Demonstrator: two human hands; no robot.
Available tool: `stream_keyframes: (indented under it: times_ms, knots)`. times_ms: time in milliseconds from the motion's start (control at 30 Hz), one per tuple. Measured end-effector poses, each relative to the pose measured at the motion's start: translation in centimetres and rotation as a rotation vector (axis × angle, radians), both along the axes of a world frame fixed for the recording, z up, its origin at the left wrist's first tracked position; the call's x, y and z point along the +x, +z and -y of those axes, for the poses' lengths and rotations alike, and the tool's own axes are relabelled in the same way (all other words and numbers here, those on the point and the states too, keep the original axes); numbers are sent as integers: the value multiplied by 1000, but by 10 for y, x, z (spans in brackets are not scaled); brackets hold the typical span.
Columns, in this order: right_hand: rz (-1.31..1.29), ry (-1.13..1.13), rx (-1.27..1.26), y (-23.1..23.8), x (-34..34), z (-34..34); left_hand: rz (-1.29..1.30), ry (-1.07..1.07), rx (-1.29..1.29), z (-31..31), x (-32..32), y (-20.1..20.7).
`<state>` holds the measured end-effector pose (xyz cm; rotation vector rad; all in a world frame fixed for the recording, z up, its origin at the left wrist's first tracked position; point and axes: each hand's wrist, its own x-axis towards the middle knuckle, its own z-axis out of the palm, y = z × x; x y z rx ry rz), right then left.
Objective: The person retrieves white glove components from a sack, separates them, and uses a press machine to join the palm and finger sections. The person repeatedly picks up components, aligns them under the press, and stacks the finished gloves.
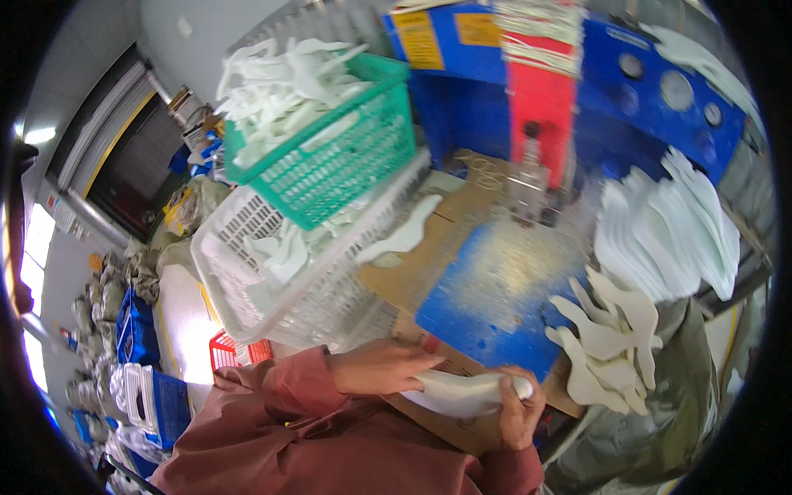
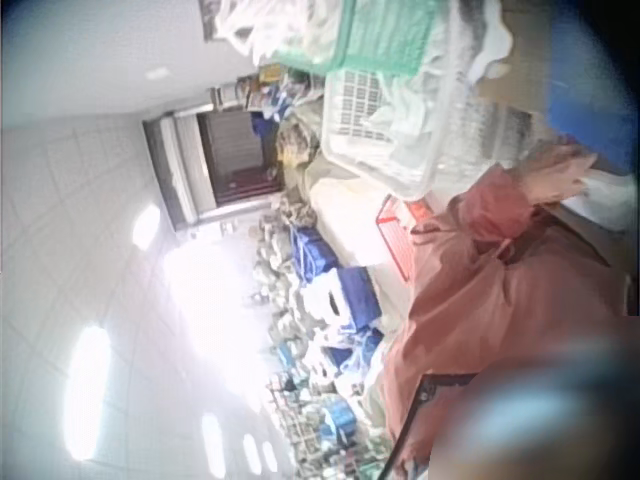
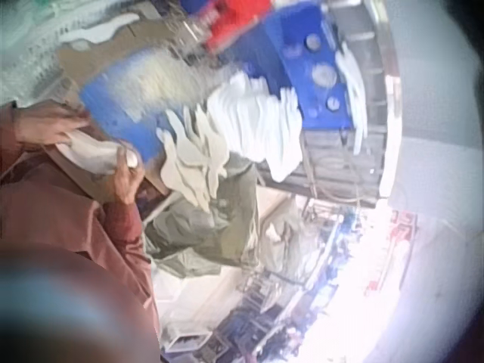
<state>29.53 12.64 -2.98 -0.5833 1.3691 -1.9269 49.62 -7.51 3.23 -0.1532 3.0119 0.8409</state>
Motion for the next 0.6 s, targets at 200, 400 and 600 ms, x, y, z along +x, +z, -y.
stream_keyframes:
  times_ms: [200,400,600]
  knots:
    - [133,95,-62,25,36,28,35,-6,11,32,50,36]
    - [-174,177,207,38,44,35,43,220,80,97,142,96]
    - [-833,-237,537,32,-10,-28,188,663,-202,153,276,144]
